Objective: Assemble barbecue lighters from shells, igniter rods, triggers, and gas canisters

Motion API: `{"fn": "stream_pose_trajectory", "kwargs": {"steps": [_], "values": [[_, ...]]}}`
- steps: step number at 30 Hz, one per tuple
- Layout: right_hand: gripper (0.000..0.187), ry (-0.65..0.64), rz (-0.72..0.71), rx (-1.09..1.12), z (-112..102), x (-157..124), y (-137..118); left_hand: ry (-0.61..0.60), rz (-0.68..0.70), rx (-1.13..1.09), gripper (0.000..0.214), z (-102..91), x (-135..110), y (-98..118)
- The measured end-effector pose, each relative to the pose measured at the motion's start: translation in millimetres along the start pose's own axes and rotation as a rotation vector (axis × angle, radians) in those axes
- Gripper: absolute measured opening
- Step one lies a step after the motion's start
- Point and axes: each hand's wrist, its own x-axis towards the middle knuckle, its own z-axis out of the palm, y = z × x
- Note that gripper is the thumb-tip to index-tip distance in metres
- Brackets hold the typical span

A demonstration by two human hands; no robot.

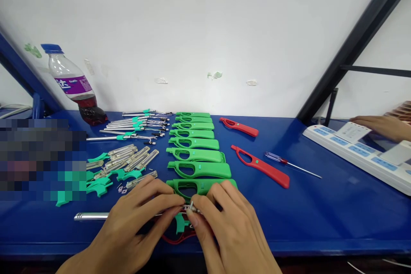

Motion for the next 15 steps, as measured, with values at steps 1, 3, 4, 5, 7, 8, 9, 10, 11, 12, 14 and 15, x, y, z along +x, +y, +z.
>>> {"fn": "stream_pose_trajectory", "kwargs": {"steps": [1,3,4,5,7,8,9,10,11,12,14,15], "values": [[0.020,0.005,0.000,0.001,0.0,0.0,-0.3,0.003,0.003,-0.002,0.020,0.0,-0.1,0.0],[0.019,0.012,0.001,0.007,0.1,-0.5,-0.7,0.004,0.003,-0.008,0.020,0.0,-0.5,-0.1],[0.018,0.014,0.000,0.009,0.3,-1.0,-0.7,-0.001,0.004,-0.010,0.020,0.0,-0.7,-0.1],[0.017,0.013,0.000,0.011,0.5,-1.6,-0.6,-0.004,0.004,-0.008,0.020,-0.1,-1.0,-0.2],[0.016,0.012,0.002,0.012,0.8,-2.8,0.0,-0.007,0.010,0.000,0.020,-0.3,-1.5,-0.3],[0.016,0.009,0.002,0.013,1.0,-3.3,0.4,-0.007,0.015,0.003,0.021,-0.5,-1.8,-0.3],[0.015,0.006,0.003,0.015,1.1,-3.7,0.7,-0.005,0.018,0.006,0.021,-0.6,-2.2,-0.4],[0.015,0.004,0.003,0.016,1.1,-3.9,1.0,-0.007,0.020,0.009,0.020,-0.8,-2.7,-0.5],[0.015,0.000,0.004,0.015,1.2,-4.1,1.3,-0.008,0.021,0.010,0.020,-1.0,-3.2,-0.6],[0.014,-0.005,0.004,0.014,1.2,-4.1,1.4,-0.009,0.026,0.015,0.019,-1.1,-3.7,-0.6],[0.013,-0.016,0.004,0.013,1.1,-4.1,1.5,-0.011,0.037,0.032,0.020,-1.3,-4.4,-0.8],[0.013,-0.018,0.003,0.011,1.0,-4.1,1.4,-0.016,0.038,0.037,0.020,-1.4,-4.5,-1.0]]}}
